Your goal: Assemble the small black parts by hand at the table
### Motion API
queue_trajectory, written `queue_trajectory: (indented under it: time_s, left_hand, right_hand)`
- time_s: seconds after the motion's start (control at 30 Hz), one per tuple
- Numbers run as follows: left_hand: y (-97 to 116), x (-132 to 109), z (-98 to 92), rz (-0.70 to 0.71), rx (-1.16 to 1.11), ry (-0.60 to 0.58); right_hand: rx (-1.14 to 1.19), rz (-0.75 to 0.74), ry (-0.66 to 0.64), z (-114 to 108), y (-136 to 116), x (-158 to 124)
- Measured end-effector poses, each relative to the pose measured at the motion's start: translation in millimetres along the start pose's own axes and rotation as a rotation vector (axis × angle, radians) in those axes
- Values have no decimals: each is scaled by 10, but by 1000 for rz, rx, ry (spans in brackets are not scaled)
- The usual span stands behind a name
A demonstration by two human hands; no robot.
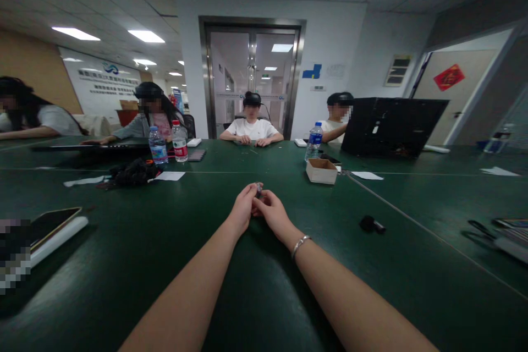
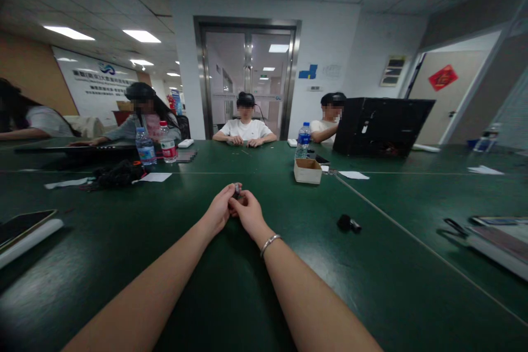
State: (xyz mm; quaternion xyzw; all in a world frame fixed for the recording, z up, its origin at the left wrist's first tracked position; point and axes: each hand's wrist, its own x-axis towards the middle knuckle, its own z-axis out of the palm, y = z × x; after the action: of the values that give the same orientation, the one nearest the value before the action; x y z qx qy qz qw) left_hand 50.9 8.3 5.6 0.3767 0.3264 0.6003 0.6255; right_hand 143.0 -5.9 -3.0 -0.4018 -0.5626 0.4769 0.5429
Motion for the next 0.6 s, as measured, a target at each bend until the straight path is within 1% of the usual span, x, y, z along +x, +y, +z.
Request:
queue_trajectory:
  time_s: [0.1,0.2,0.3,0.4,0.5,0.6]
  left_hand:
    - [22,22,-48,3,-71,61]
    - [48,27,-87,-31,-97,106]
    - [79,14,-113,-44,-66,89]
    - [104,4,-137,-23,8,64]
    - [105,13,-154,18,76,37]
    - [81,33,-160,43,83,41]
  right_hand:
    - [-148,-69,29,-62,18,29]
    - [-301,-121,53,-155,14,48]
    - [-397,-144,98,-234,-7,53]
    - [-431,-127,126,-275,-20,53]
    - [-438,-120,102,-289,-2,66]
    - [-442,-125,76,-300,33,89]
